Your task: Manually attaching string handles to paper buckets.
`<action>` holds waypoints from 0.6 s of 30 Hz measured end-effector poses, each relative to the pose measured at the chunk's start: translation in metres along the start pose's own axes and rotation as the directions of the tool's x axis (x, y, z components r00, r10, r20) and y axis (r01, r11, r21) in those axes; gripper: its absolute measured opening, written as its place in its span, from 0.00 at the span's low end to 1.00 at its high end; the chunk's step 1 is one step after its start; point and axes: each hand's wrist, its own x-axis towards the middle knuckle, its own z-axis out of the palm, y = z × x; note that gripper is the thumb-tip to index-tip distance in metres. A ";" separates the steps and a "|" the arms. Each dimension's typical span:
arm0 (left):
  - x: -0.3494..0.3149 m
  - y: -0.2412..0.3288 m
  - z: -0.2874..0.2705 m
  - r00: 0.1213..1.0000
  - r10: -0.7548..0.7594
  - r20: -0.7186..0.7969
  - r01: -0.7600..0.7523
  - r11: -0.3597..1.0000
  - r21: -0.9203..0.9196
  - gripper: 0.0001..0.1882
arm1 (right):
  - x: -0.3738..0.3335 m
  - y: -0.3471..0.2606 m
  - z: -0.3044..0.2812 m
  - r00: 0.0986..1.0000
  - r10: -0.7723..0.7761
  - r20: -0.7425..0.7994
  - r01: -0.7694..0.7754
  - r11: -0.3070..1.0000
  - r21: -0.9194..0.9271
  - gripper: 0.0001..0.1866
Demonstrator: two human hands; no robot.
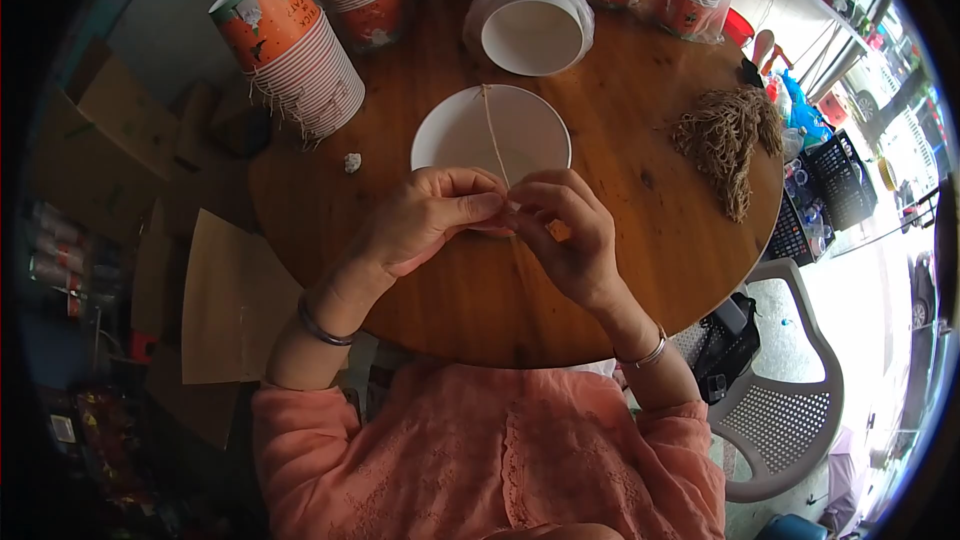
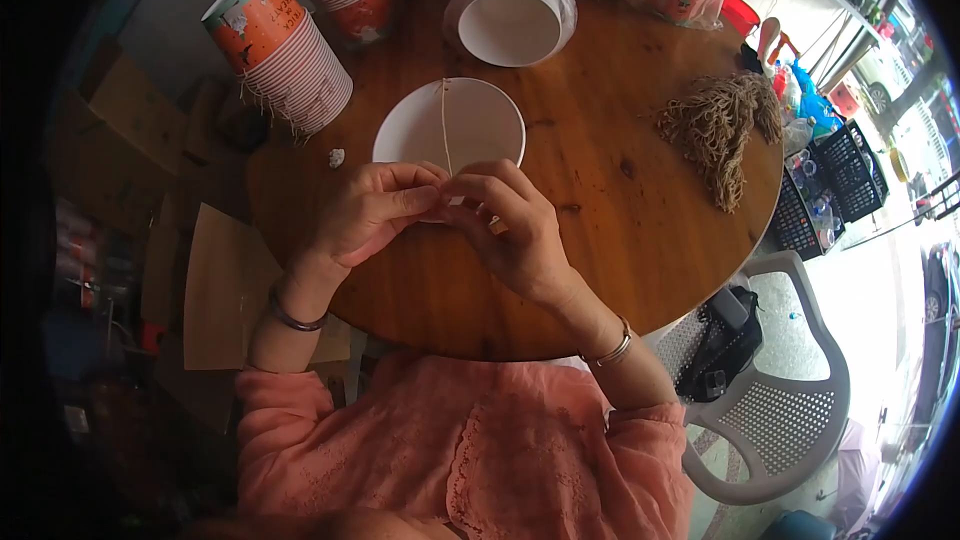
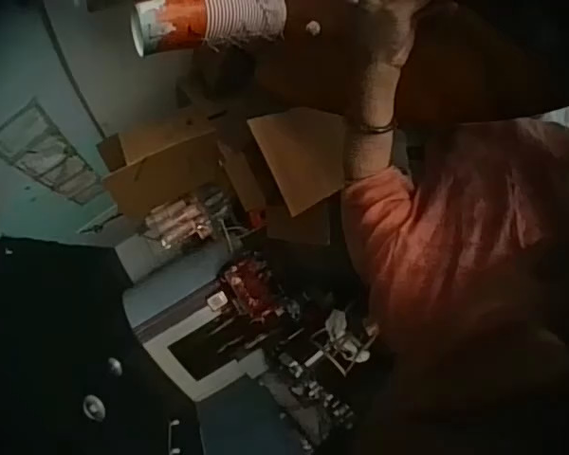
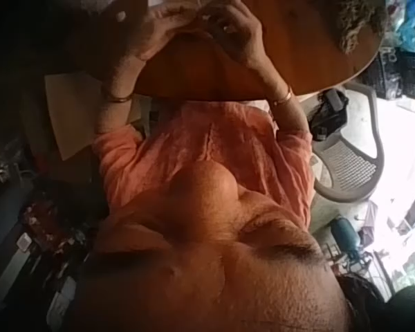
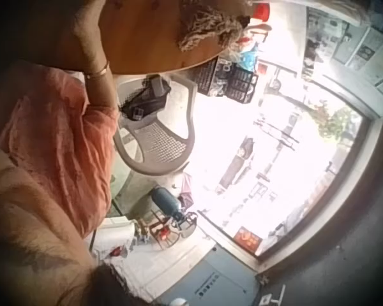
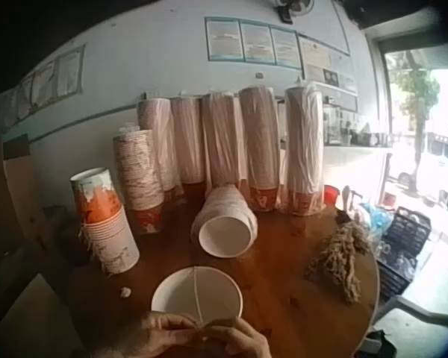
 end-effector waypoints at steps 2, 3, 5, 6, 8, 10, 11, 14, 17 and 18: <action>0.001 -0.001 0.000 1.000 0.008 0.006 -0.008 1.000 0.004 0.12 | 0.002 0.005 0.000 0.984 -0.178 -0.007 0.177 0.982 -0.067 0.11; 0.001 -0.001 0.000 1.000 0.016 0.013 -0.016 1.000 0.008 0.12 | 0.003 0.004 0.000 0.984 -0.178 -0.007 0.177 0.982 -0.067 0.11; 0.002 0.001 0.004 1.000 0.023 0.006 -0.024 1.000 0.011 0.11 | 0.005 0.003 -0.001 0.987 -0.160 -0.019 0.158 0.983 -0.091 0.09; 0.003 0.002 0.006 0.999 0.032 -0.002 -0.032 0.999 0.014 0.10 | 0.006 0.005 -0.002 0.987 -0.160 -0.020 0.157 0.983 -0.092 0.09; 0.002 -0.003 0.008 0.982 0.184 -0.052 -0.159 0.936 0.314 0.09 | 0.008 0.008 -0.003 0.995 -0.082 -0.061 0.077 0.994 -0.082 0.08; 0.000 -0.008 0.011 0.939 0.339 -0.052 -0.246 0.771 0.588 0.07 | 0.010 0.012 -0.004 0.995 -0.059 -0.077 0.054 0.996 -0.067 0.08; -0.002 -0.010 0.012 0.928 0.368 -0.048 -0.268 0.753 0.601 0.06 | 0.011 0.013 -0.004 0.995 -0.037 -0.093 0.032 0.998 -0.050 0.07; -0.006 -0.014 0.012 0.902 0.431 -0.034 -0.303 0.686 0.662 0.03 | 0.016 0.011 -0.007 0.997 0.024 -0.070 -0.028 0.998 -0.055 0.06; -0.009 -0.016 0.016 0.868 0.497 0.011 -0.336 0.572 0.749 0.03 | 0.021 0.012 -0.007 0.998 -0.004 -0.069 -0.003 0.994 -0.112 0.06; -0.010 -0.017 0.017 0.849 0.527 0.043 -0.354 0.505 0.787 0.03 | 0.023 0.013 -0.007 0.998 -0.004 -0.070 -0.004 0.994 -0.113 0.06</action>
